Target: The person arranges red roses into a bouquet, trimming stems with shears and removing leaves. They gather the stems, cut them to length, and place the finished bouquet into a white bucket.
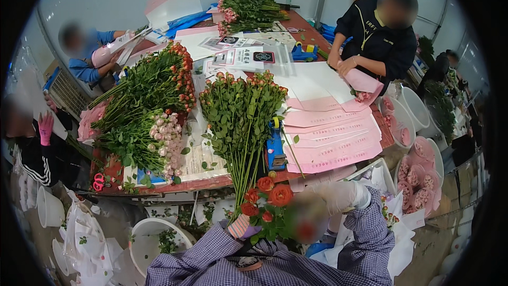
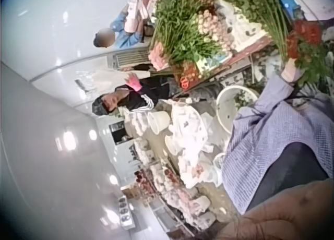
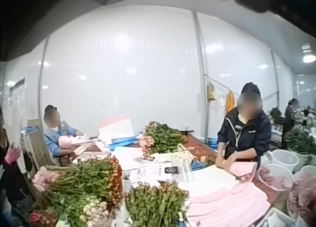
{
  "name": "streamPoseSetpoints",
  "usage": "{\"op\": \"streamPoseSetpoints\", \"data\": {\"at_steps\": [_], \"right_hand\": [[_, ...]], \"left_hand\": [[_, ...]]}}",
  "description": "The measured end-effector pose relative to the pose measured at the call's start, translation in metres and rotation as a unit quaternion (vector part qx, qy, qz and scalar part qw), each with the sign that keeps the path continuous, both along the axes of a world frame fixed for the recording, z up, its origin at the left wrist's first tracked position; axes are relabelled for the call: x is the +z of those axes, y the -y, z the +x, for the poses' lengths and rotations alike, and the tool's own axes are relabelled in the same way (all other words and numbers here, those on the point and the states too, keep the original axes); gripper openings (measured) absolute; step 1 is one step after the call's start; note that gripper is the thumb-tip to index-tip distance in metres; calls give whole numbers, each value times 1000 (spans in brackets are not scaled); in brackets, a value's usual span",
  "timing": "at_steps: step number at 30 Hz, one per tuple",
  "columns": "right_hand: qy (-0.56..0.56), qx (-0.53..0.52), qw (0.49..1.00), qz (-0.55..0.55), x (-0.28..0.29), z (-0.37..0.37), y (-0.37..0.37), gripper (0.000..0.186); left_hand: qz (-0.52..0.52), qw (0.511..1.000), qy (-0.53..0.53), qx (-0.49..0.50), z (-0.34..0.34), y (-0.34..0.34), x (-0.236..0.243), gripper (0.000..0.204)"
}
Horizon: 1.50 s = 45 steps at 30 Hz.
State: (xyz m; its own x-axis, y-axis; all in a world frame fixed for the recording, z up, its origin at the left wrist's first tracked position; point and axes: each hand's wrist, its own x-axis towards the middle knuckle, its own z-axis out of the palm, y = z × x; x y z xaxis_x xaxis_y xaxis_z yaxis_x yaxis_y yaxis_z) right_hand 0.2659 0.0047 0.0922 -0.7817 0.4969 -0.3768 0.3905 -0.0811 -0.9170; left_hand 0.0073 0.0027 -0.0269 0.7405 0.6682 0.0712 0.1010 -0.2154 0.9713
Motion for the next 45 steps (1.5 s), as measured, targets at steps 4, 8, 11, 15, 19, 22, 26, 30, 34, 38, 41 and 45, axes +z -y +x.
{"op": "streamPoseSetpoints", "data": {"at_steps": [4, 8, 11, 15, 19, 22, 26, 30, 34, 38, 41, 45], "right_hand": [[6, 11, 1000, -23, 0, 0, 3, 59], [71, 9, 997, -28, 12, -9, 5, 56], [97, -13, 992, 74, 0, -7, 12, 50], [133, -93, 984, 80, 0, 5, 9, 44], [136, -350, 926, 42, -59, 39, -36, 43], [412, -442, 790, 102, -128, 63, -80, 51], [418, -424, 735, 323, -137, 46, -99, 49], [-141, -216, 963, 74, -76, -46, -50, 59], [83, -259, 927, 257, -32, -103, 22, 45], [-25, -393, 880, 267, -50, -94, 36, 32], [122, -326, 858, 377, -94, -57, 46, 32], [63, -429, 877, 206, -22, -110, 64, 26]], "left_hand": [[10, 1000, 6, -9, 0, -2, 0, 39], [23, 1000, 14, -9, 2, -2, -2, 39], [38, 999, 21, -4, 2, -4, -5, 39], [82, 996, 15, 23, -8, 0, -20, 39], [122, 989, -28, 82, -22, 8, -36, 39], [16, 989, -94, 113, -16, 7, -27, 38], [-110, 982, 3, 155, -5, -3, 10, 32], [-294, 927, 161, 166, -7, -4, 6, 30], [-198, 950, 188, 152, 1, -12, 41, 31], [-192, 942, 235, 146, -7, -21, 59, 32], [-365, 873, 293, 137, -18, -22, 67, 40], [-307, 870, 382, 56, -24, -12, 93, 57]]}}
